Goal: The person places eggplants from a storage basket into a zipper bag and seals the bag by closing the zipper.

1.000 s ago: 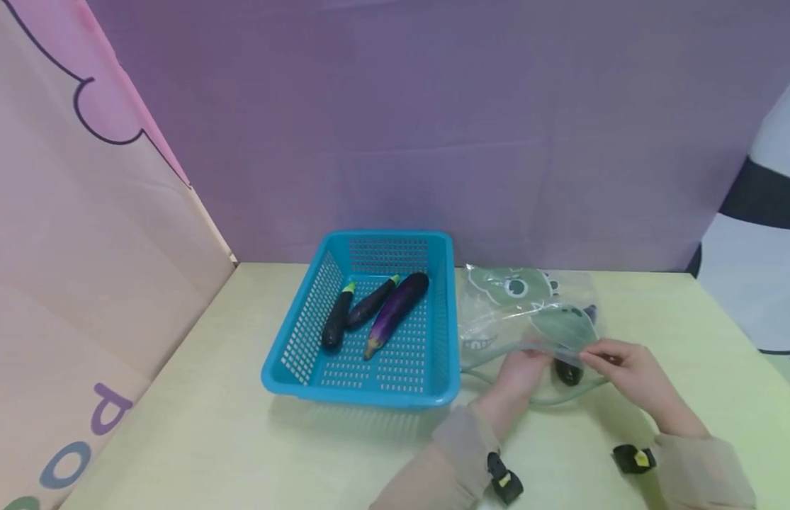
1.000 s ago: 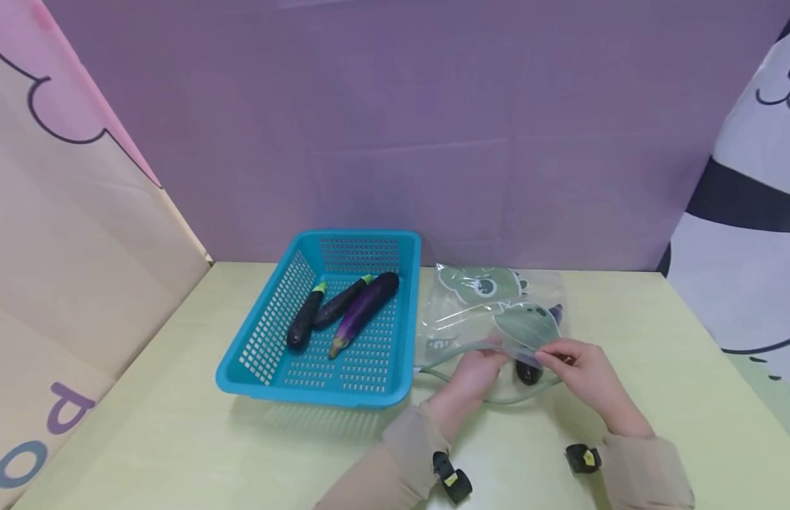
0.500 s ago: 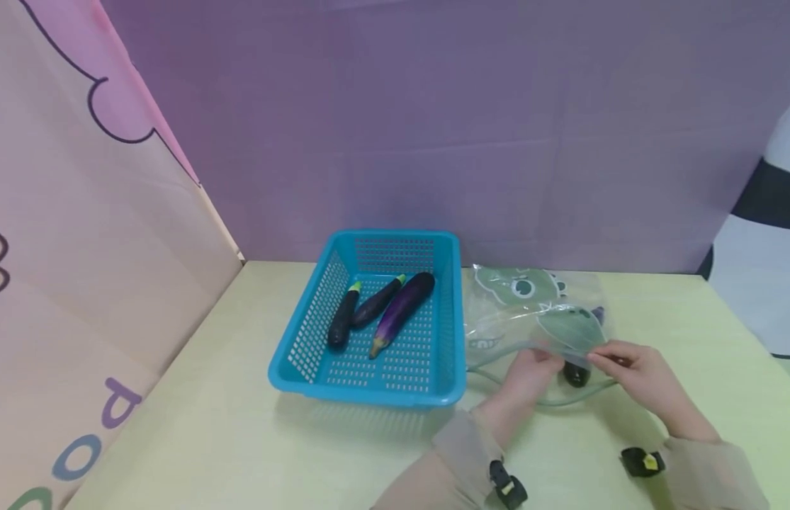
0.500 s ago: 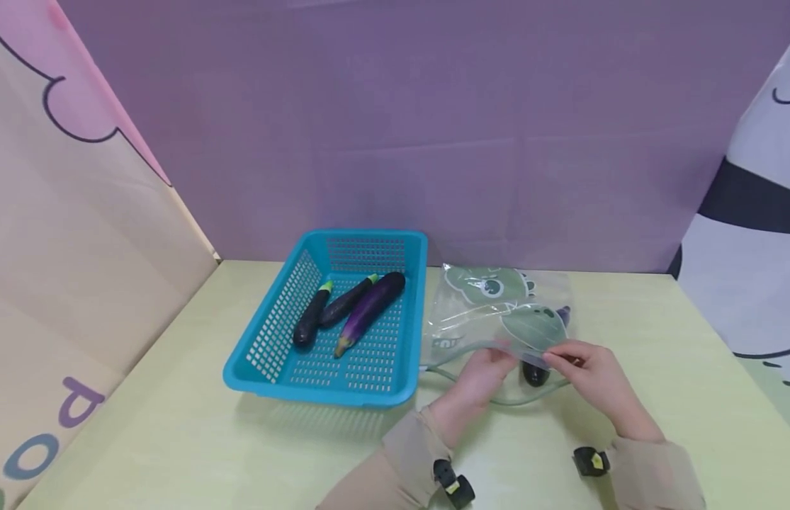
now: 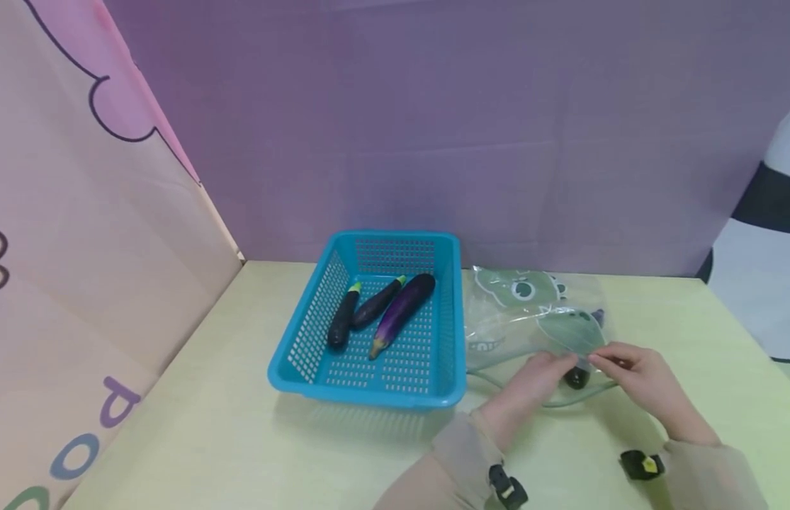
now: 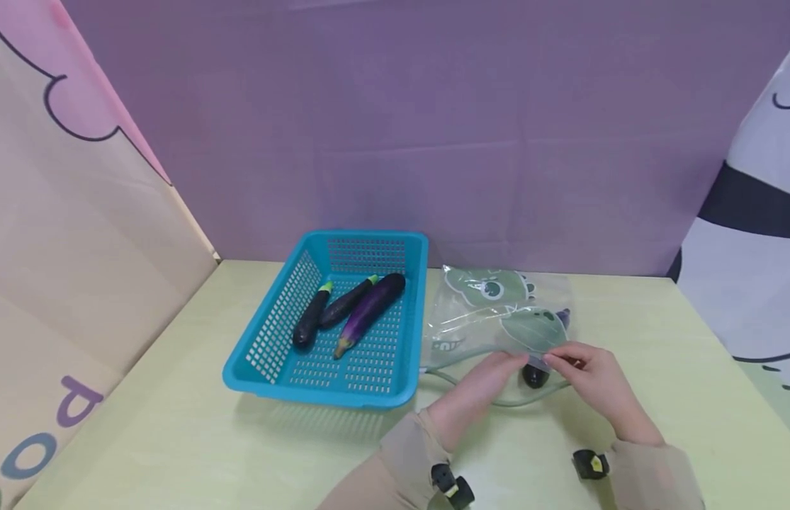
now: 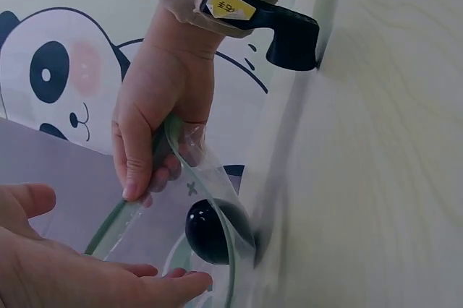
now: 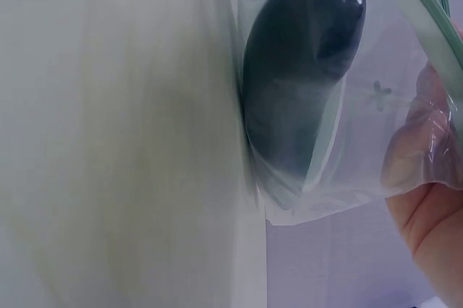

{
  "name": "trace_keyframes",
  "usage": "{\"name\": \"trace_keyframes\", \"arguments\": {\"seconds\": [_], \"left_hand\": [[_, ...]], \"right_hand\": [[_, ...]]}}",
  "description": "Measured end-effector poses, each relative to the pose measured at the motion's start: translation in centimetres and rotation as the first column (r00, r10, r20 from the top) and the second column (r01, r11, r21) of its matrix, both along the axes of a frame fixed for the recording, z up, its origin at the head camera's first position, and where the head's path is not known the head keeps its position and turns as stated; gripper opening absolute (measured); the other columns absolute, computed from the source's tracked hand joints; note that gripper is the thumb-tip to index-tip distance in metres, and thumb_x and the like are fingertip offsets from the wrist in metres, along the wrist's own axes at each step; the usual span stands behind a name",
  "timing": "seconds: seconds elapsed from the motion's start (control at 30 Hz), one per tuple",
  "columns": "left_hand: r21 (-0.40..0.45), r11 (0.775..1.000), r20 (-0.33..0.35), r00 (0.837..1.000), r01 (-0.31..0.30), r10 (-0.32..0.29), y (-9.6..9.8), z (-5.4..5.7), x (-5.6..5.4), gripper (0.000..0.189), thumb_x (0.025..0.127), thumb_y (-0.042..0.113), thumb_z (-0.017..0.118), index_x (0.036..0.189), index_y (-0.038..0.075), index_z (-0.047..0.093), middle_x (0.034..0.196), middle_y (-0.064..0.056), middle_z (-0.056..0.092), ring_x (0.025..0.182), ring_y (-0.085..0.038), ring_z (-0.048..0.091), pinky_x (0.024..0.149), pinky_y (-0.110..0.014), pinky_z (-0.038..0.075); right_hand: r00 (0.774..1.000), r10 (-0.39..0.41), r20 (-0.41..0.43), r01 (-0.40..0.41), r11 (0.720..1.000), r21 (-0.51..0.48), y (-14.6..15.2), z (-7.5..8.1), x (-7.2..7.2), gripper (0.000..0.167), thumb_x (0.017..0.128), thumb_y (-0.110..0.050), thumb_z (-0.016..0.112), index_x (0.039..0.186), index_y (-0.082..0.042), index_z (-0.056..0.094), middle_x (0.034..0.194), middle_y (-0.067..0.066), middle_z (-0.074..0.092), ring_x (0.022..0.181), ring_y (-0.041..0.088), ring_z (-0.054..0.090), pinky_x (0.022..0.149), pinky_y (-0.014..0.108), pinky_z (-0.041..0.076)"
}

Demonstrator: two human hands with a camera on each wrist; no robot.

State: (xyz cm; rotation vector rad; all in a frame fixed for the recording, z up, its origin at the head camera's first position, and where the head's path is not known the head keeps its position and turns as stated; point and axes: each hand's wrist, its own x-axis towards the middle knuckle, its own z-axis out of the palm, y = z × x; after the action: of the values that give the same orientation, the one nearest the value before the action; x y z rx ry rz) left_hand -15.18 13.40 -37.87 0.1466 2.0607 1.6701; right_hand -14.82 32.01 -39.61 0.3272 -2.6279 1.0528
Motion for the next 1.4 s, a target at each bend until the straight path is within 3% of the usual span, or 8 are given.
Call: {"name": "trace_keyframes", "arguments": {"seconds": [0.23,0.43,0.53,0.63,0.7,0.77,0.97,1.4], "left_hand": [[-0.034,0.999,-0.025,1.000,-0.014,0.013,0.1,0.5,0.3,0.047,0.092,0.042,0.051,0.123,0.007,0.057,0.120,-0.004,0.060,0.114,-0.021,0.056,0.099,-0.040,0.044],[-0.019,0.999,-0.104,0.993,0.045,-0.047,-0.2,0.9,0.3,0.043,0.093,0.039,0.051,0.123,0.008,0.058,0.118,-0.002,0.063,0.107,-0.014,0.059,0.091,-0.032,0.049],[-0.064,0.993,-0.144,0.984,0.098,-0.106,-0.5,1.2,0.3,0.038,0.092,0.039,0.052,0.114,0.009,0.061,0.101,-0.001,0.064,0.088,-0.012,0.059,0.074,-0.028,0.050],[-0.126,0.979,-0.198,0.963,0.159,-0.182,-0.8,1.7,0.3,0.037,0.092,0.040,0.051,0.114,0.012,0.062,0.095,0.003,0.064,0.082,-0.008,0.057,0.069,-0.025,0.048],[-0.155,0.970,-0.228,0.948,0.189,-0.221,-1.1,2.1,0.4,0.037,0.093,0.040,0.050,0.113,0.013,0.062,0.094,0.004,0.064,0.081,-0.007,0.056,0.068,-0.024,0.048],[-0.183,0.962,-0.252,0.936,0.203,-0.246,-1.4,2.5,0.5,0.041,0.094,0.042,0.048,0.121,0.014,0.060,0.103,0.006,0.065,0.089,-0.005,0.058,0.074,-0.023,0.049],[-0.173,0.965,-0.258,0.936,0.197,-0.237,-2.6,3.3,0.7,0.049,0.097,0.044,0.043,0.137,0.015,0.049,0.133,0.002,0.056,0.119,-0.013,0.054,0.096,-0.030,0.047],[-0.095,0.987,-0.337,0.929,0.127,-0.152,-4.6,4.9,0.0,0.040,0.097,0.041,0.046,0.129,0.018,0.055,0.128,0.006,0.059,0.115,-0.009,0.055,0.096,-0.026,0.045]], "right_hand": [[1.000,-0.020,-0.010,0.020,1.000,0.003,0.1,-0.3,-0.1,0.007,0.085,0.000,0.065,0.088,0.005,0.069,0.080,-0.032,0.059,0.070,-0.011,0.053,0.058,0.012,0.047],[1.000,-0.030,0.006,0.030,1.000,0.001,0.0,0.0,0.0,0.010,0.087,-0.003,0.064,0.091,0.006,0.069,0.080,-0.032,0.058,0.070,-0.010,0.052,0.057,0.014,0.047],[0.999,-0.036,0.014,0.036,0.999,0.007,0.0,0.2,0.1,0.012,0.089,-0.005,0.063,0.092,0.005,0.069,0.080,-0.033,0.057,0.070,-0.010,0.052,0.056,0.016,0.047],[0.999,-0.034,0.017,0.034,0.999,0.014,0.0,0.3,0.1,0.013,0.089,-0.007,0.062,0.092,0.004,0.069,0.081,-0.034,0.056,0.071,-0.011,0.052,0.056,0.017,0.048],[1.000,-0.026,0.013,0.026,1.000,0.009,0.0,0.3,0.1,0.012,0.089,-0.007,0.063,0.091,0.004,0.069,0.081,-0.034,0.057,0.071,-0.011,0.052,0.056,0.017,0.048],[1.000,-0.016,0.007,0.016,1.000,0.005,0.0,0.2,0.0,0.011,0.088,-0.005,0.064,0.090,0.004,0.069,0.081,-0.033,0.058,0.071,-0.011,0.053,0.056,0.016,0.048],[1.000,-0.015,0.016,0.015,1.000,0.000,-0.1,0.0,0.2,0.011,0.088,-0.005,0.064,0.090,0.004,0.069,0.080,-0.033,0.058,0.070,-0.010,0.053,0.056,0.016,0.048],[1.000,-0.020,0.015,0.020,1.000,-0.001,0.0,0.0,-0.1,0.008,0.085,-0.002,0.066,0.088,0.004,0.069,0.077,-0.030,0.059,0.068,-0.009,0.052,0.056,0.015,0.046]]}}
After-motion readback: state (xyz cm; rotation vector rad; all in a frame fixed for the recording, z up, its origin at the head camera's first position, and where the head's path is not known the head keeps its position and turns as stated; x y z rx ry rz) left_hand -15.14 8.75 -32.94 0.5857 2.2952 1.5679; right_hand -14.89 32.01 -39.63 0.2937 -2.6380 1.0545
